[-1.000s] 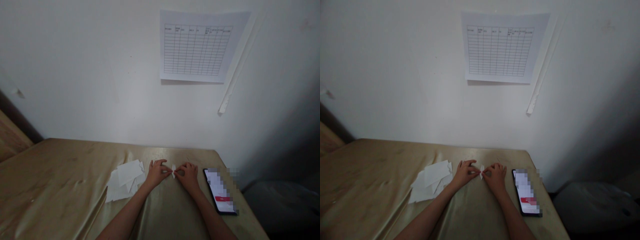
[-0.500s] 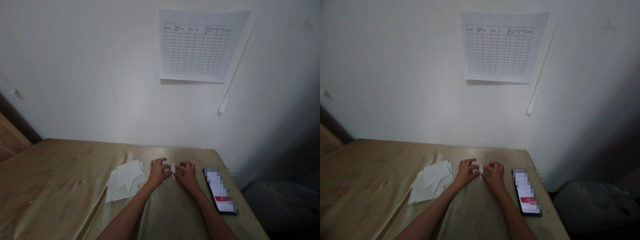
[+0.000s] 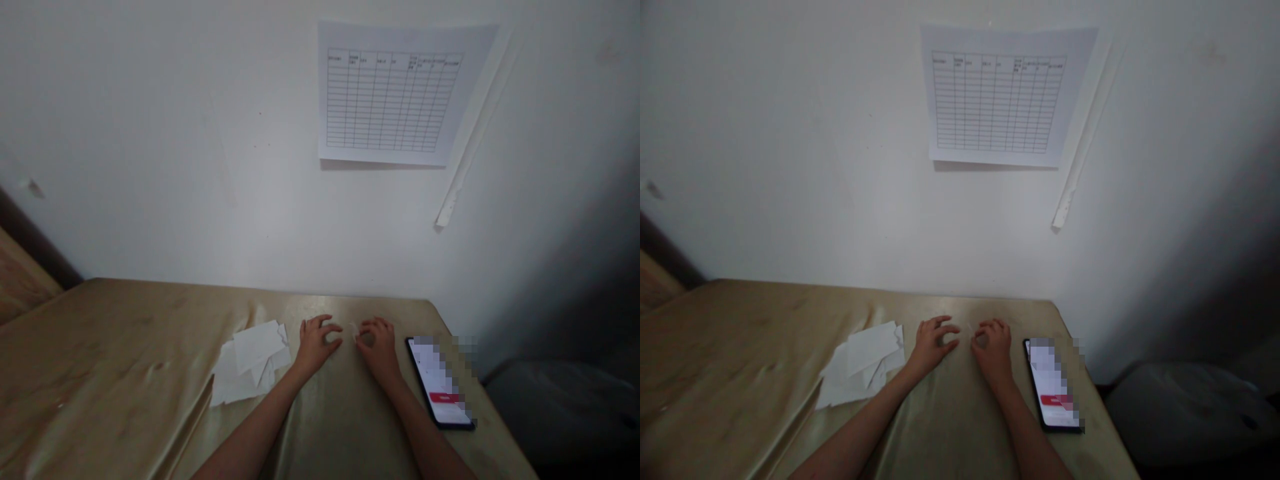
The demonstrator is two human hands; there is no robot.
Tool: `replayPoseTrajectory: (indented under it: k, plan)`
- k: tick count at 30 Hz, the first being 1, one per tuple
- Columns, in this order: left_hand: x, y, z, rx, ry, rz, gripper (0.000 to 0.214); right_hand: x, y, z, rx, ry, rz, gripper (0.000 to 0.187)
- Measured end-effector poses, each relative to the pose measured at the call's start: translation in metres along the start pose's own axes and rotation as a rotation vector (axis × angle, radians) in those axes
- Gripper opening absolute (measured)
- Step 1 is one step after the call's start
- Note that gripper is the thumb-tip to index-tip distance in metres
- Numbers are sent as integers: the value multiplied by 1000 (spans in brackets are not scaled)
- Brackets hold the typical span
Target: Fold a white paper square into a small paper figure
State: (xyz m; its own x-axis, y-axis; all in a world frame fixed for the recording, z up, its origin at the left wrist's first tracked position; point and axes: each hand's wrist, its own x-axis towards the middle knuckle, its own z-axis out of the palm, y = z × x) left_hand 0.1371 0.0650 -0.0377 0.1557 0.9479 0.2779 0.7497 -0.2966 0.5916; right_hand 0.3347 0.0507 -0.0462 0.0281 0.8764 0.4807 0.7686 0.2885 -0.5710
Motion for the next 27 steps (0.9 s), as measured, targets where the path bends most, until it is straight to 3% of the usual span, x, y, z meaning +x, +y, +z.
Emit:
replayPoseTrajectory:
  k: [4,12,22,27]
  plan:
    - [1,-6,6,2,56,32,28,1,4,-9,-170,103,-90,5]
    - [4,-13,10,19,95,54,31,-2,-1,-6,-181,-105,-79,11]
    - [1,0,0,44,17,42,11,-4,-8,-4,-221,-150,-58,14]
    - [0,3,-2,56,-31,25,13,-5,-12,-2,-178,-153,-47,18]
